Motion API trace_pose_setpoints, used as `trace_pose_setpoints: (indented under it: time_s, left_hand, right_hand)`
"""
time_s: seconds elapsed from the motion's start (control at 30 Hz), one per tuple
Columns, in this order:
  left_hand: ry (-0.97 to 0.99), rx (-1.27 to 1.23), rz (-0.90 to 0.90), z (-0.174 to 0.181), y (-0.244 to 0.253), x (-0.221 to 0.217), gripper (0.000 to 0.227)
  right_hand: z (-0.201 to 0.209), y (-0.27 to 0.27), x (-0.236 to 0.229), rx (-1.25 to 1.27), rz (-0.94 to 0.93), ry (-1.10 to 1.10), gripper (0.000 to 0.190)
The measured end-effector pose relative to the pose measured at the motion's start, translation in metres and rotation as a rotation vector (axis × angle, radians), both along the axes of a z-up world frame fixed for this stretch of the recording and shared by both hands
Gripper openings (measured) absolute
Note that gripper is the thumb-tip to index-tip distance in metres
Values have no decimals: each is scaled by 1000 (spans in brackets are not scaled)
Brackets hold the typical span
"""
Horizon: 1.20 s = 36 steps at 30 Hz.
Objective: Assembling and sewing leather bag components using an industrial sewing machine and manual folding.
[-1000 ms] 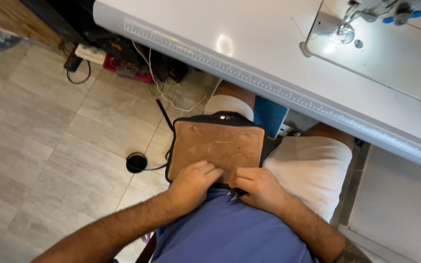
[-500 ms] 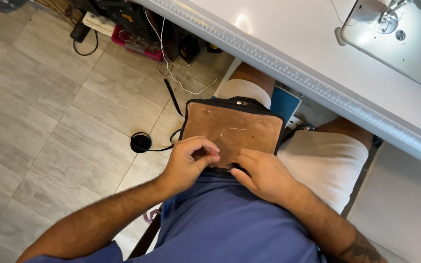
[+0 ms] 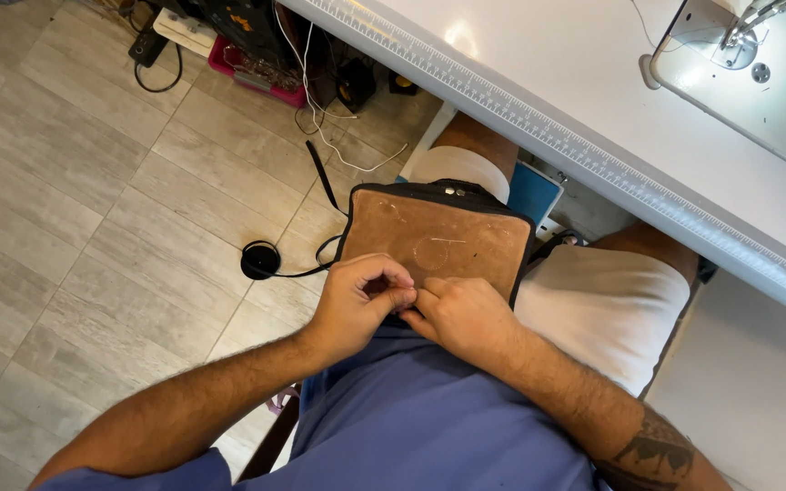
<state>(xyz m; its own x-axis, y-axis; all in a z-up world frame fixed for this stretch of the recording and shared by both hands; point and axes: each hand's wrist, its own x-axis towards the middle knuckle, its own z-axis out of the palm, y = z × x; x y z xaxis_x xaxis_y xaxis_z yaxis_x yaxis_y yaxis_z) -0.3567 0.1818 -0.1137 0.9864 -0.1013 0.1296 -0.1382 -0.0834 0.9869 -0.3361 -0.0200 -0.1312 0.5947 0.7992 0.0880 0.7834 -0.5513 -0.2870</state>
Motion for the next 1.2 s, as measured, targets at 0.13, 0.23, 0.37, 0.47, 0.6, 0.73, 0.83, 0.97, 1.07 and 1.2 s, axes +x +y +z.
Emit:
trace_pose_setpoints:
  time_s: [0.13, 0.23, 0.37, 0.47, 0.6, 0.73, 0.83, 0.97, 1.07, 1.2]
  left_hand:
    - [-62, 8, 74, 3, 13, 10, 9]
    - [-312, 283, 156, -4, 66, 40, 8]
    - [-719, 1591, 291, -36, 162, 81, 7]
    - [-673, 1368, 164, -53, 131, 78, 8]
    - [-725, 1044, -62, -33, 28, 69, 11]
    - [-830, 930, -209, -50, -27, 86, 11]
    - [-891, 1035, -263, -53, -52, 95, 14]
    - [-874, 1164, -381, -51, -72, 92, 19]
    - [-826, 1111, -358, -34, -65, 103, 17]
    - [-974, 1108, -87, -57, -4, 151, 10]
  right_hand:
    - [3, -4, -4, 66, -19, 75, 33]
    - [6, -22, -6, 91, -68, 129, 33]
    - [12, -56, -13, 227, -165, 249, 25]
    - [-10, -81, -15, 284, -298, 277, 21]
    - [-8, -80, -8, 328, -387, 235, 20]
    - [-7, -72, -7, 375, -386, 208, 21]
    - [-9, -69, -10, 393, -391, 204, 22]
    - [-7, -66, -14, 414, -384, 206, 20]
    - [-15, -69, -14, 414, -406, 196, 22]
    - [-15, -75, -18, 475, -413, 259, 22]
